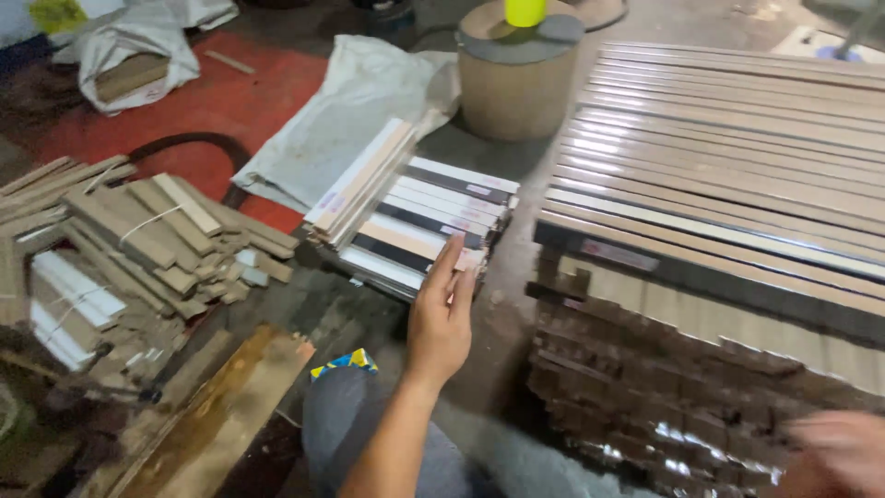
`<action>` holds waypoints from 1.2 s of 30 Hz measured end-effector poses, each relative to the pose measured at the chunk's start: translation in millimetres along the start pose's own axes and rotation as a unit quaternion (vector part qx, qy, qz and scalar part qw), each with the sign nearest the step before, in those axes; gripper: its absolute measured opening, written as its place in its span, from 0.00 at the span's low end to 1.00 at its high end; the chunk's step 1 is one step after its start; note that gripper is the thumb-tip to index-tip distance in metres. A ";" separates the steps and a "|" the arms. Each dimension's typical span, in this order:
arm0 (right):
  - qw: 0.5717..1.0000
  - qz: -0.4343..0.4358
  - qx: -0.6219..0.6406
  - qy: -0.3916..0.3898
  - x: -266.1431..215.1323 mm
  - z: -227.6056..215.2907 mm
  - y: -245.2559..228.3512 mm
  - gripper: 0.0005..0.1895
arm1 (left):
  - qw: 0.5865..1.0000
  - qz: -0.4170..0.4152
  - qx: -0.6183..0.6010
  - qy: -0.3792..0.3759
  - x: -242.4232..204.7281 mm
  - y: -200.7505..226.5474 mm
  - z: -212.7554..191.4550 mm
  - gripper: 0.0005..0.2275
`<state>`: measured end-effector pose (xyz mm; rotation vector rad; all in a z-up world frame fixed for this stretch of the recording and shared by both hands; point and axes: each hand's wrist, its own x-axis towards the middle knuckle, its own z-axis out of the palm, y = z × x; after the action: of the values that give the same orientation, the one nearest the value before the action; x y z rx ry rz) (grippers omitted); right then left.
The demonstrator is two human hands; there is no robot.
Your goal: Operating an industrial punch machine to process wooden slats, including picking, positioning, and stacking.
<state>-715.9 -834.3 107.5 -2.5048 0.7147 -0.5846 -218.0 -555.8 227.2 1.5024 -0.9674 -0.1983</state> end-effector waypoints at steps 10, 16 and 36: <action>0.875 0.185 0.448 -0.013 205.6 237.5 -369.2 0.17 | 0.982 -0.056 0.173 0.057 -75.0 -133.0 -83.1 0.16; 0.739 0.341 0.578 -0.051 327.2 416.7 -351.5 0.19 | 0.953 -0.046 0.293 0.058 -106.4 -135.2 -97.0 0.14; 0.725 0.477 0.473 -0.153 494.3 515.4 -477.9 0.46 | 0.923 -0.312 -0.052 0.217 -50.9 -191.5 -153.7 0.20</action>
<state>109.0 -594.6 83.9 -1.0063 1.0671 -0.0582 -67.2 -433.2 68.8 1.6248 -0.1018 -0.3472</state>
